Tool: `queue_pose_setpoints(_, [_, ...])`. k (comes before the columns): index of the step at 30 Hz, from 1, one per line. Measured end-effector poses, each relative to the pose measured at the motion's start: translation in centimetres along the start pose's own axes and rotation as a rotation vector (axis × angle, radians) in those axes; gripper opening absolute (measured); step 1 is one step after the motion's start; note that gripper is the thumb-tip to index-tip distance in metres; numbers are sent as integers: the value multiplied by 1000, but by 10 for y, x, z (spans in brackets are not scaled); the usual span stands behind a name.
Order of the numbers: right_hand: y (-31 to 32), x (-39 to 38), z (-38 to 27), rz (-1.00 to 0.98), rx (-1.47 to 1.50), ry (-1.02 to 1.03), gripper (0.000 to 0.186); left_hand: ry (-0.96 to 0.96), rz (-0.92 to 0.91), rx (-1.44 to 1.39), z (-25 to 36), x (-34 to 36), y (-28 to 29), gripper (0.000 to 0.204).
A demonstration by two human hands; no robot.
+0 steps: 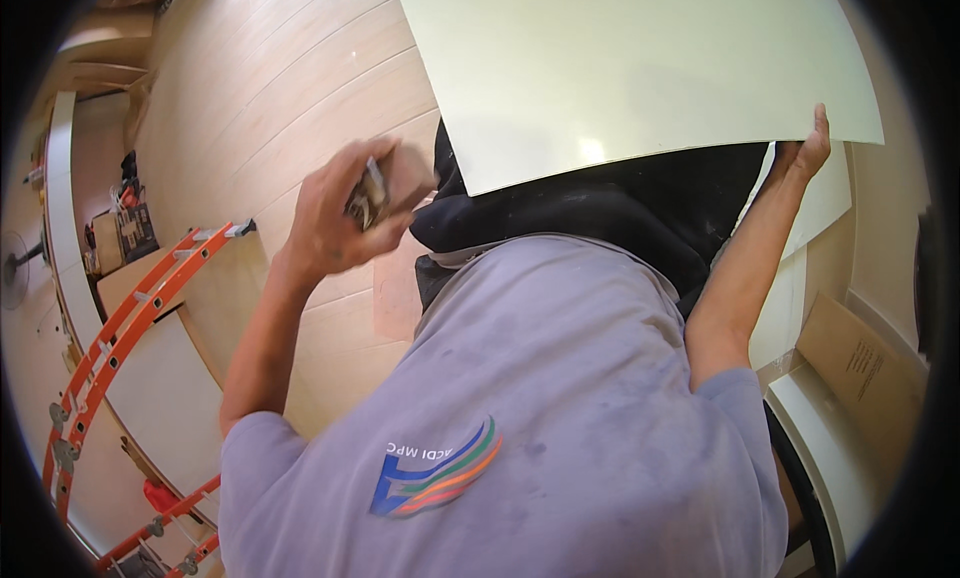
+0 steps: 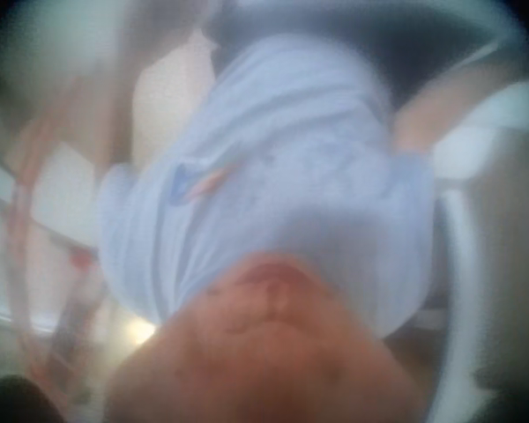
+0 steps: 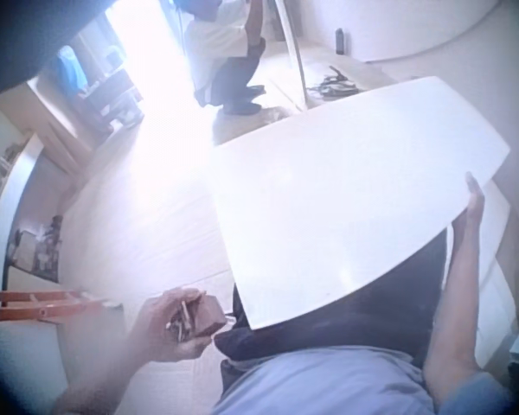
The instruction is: The person smooths a white cabinet door with a sanding block, then uses a utility knife to trim the edges. They flip the door and continue trimming and smoothing the edges and surface. The person works on the floor in a room with other workers and tools.
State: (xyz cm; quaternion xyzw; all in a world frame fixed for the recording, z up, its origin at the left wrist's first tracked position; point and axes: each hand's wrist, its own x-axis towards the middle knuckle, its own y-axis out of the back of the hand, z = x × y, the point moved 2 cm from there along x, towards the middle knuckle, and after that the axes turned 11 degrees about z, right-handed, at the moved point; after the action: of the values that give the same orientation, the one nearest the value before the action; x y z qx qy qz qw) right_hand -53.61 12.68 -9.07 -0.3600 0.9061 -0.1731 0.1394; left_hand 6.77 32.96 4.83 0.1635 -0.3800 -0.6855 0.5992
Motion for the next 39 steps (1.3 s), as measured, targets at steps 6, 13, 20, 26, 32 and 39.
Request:
queue_pose_setpoints(6, [-10,-6,3,-17,27,-24,46,-74,-120,7,46,71,-66,67])
queue_pose_setpoints(13, [-6,3,11,12,48,50,44,-258,-301,112,115,130,-150,54])
queue_pose_setpoints(20, [-10,-4,4,-56,154,16,44,-289,-331,157,140,162,-186,46])
queue_pose_setpoints(26, [-7,-6,2,-43,111,30,45,-230,-303,160,106,113,-141,50])
queue_pose_setpoints(32, [-10,-3,8,-64,142,31,47,-153,-309,300,67,48,-89,58])
queue_pose_setpoints(39, [15,22,7,4,-18,-53,49,54,-202,231,7,-29,-1,82])
